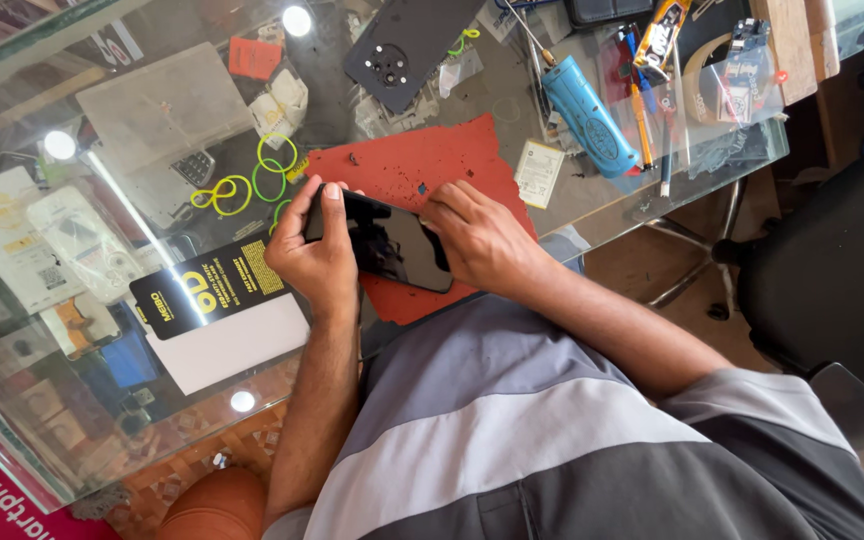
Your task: The person cleans the exterior of a smartphone with a cloth and liquid, then uses a prying tool to remove the back cover, exposing the internal components. The person then uses a screwdriver to remove screws from the internal frame.
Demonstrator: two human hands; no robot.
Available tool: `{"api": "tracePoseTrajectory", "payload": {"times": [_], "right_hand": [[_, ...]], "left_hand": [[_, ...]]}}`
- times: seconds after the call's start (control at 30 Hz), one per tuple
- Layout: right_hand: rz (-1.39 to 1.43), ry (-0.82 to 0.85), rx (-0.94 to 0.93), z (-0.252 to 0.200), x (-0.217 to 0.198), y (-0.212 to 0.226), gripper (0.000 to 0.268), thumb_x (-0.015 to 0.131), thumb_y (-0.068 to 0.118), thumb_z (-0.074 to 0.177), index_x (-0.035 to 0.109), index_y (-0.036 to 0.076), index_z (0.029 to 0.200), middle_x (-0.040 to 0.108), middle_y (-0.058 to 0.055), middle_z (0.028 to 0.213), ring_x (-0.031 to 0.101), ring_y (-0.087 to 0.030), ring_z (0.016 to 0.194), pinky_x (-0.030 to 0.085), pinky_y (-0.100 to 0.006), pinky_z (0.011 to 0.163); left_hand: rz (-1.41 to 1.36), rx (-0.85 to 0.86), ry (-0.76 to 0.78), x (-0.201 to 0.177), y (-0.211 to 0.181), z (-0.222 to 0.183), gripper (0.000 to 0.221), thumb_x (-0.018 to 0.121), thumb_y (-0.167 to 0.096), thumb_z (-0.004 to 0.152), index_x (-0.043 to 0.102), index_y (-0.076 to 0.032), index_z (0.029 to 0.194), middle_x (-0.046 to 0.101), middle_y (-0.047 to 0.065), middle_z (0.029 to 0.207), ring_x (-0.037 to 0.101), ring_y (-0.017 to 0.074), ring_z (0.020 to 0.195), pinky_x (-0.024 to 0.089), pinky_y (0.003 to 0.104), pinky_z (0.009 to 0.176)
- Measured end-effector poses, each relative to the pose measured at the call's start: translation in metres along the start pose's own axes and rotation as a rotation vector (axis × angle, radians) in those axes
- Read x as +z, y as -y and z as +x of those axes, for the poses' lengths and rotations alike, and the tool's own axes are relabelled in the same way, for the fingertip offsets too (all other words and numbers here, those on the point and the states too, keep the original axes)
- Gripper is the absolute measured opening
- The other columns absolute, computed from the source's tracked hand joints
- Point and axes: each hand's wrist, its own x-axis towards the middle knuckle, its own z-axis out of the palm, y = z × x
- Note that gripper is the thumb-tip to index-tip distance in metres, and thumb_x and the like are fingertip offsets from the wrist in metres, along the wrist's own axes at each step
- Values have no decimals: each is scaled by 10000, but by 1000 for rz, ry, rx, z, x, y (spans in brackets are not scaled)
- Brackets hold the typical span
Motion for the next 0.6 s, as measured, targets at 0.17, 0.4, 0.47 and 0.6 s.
{"api": "tracePoseTrajectory", "payload": {"times": [0.17, 0.4, 0.47, 0.6], "right_hand": [[-56, 17, 47, -25, -17, 1, 299, 630, -93, 781, 643, -49, 1076, 587, -156, 1049, 597, -340, 933, 517, -429, 822], [-47, -63, 172, -43, -7, 6, 153, 666, -49, 876, 625, -25, 1021, 599, -150, 1038, 617, -345, 943, 531, -425, 820], [41, -145, 226, -46, -13, 4, 130, 655, -38, 932, 620, -19, 1055, 616, -132, 1076, 643, -326, 997, 543, -406, 850], [-37, -194, 219, -37, -2, 5, 144, 673, -35, 940, 638, -10, 1077, 602, -142, 1074, 617, -340, 994, 528, -421, 852]], "left_hand": [[-17, -4, -7, -1, -1, 0, 208, 718, -20, 992, 691, 91, 1167, 773, 155, 977, 786, 210, 853, 661, 319, 805], [-44, -1, -6, 0, 0, 0, 209, 720, -17, 992, 697, 92, 1169, 769, 157, 971, 776, 202, 847, 660, 319, 807], [-48, 28, -8, 2, 0, -1, 209, 724, -18, 992, 694, 94, 1166, 769, 161, 981, 772, 201, 853, 660, 321, 816], [15, 22, 2, -1, 1, -2, 217, 719, -34, 992, 699, 89, 1170, 775, 152, 973, 772, 182, 850, 657, 304, 803]]}}
